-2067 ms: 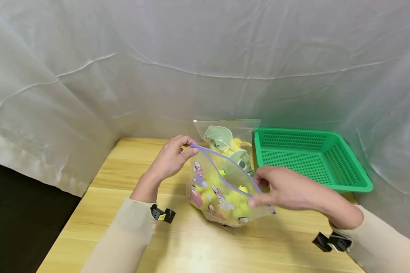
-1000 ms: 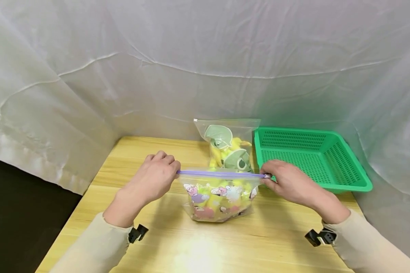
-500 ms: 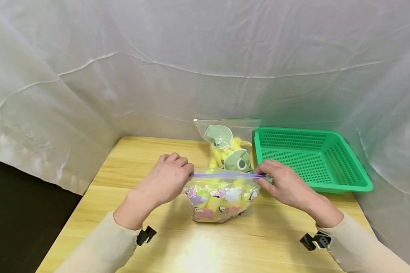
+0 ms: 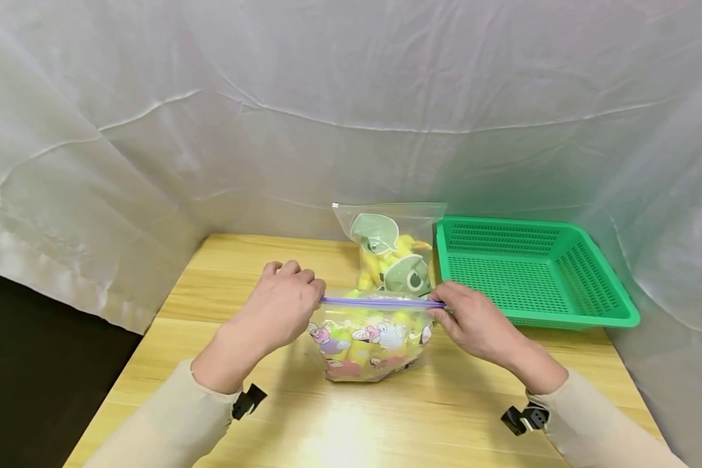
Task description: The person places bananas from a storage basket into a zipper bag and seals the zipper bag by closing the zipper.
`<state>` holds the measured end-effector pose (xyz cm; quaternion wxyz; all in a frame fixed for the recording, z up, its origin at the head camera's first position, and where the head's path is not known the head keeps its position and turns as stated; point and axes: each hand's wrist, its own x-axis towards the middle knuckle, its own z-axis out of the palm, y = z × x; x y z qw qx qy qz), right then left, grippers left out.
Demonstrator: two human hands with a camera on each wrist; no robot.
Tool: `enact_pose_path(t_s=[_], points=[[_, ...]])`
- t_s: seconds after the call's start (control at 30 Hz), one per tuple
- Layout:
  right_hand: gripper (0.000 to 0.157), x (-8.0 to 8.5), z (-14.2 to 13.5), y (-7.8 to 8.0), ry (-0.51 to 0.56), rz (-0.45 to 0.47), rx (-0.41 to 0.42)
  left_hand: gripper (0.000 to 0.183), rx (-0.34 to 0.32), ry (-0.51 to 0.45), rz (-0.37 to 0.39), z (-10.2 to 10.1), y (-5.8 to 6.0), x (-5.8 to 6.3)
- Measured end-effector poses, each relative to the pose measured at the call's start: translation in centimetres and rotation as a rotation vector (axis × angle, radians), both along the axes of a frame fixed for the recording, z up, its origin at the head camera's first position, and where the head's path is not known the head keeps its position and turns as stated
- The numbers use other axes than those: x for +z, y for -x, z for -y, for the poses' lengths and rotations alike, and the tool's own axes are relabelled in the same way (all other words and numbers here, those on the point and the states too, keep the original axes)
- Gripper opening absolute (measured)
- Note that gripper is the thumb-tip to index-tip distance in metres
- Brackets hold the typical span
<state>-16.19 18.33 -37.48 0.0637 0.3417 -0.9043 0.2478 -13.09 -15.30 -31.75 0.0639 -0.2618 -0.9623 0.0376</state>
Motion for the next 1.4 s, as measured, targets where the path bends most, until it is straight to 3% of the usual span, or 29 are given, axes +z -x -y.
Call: enact_pose_path(t_s=[0.1,0.2,0.4,0.53,0.67,0.83,0.97,1.2,1.4], points=[[0.012,0.1,0.0,-0.2,0.0,0.018,-0.022,0.005,-0.001,-0.033,0.036,-0.8,0.0,0.3],[0.012,0.1,0.0,-0.4,0.003,0.011,-0.024,0.017,-0.04,-0.083,0.054,-2.0,0.0,0.0],[0.01,0.6,-0.3,-0.4,0.029,0.048,-0.036,0.009,-0.109,-0.11,-0.016,-3.3,0.3,-0.9],[0.012,0.8,-0.9,-0.2,0.091,0.055,-0.058,0.009,-0.081,-0.089,-0.03,-3.4,0.5,-0.7],[0.012,0.9,-0.8,-0.2,0.123,0.068,-0.068,0.006,-0.022,-0.077,0.036,-4.3,0.3,-0.4],[0.011,0.9,-0.5,-0.3,0.128,0.093,-0.076,0.019,-0.063,-0.163,0.05,-6.4,0.6,-1.2],[0.012,0.9,-0.6,-0.2,0.128,0.115,-0.093,0.012,-0.066,-0.179,-0.001,-7.3,1.0,-1.6],[0.013,0.6,-0.3,-0.2,0.178,0.108,-0.097,0.01,-0.024,-0.125,0.068,-8.3,0.9,-0.4],[0.012,0.8,0.0,-0.4,0.19,0.118,-0.098,0.025,-0.072,-0.204,0.054,-11.3,1.4,-0.4]])
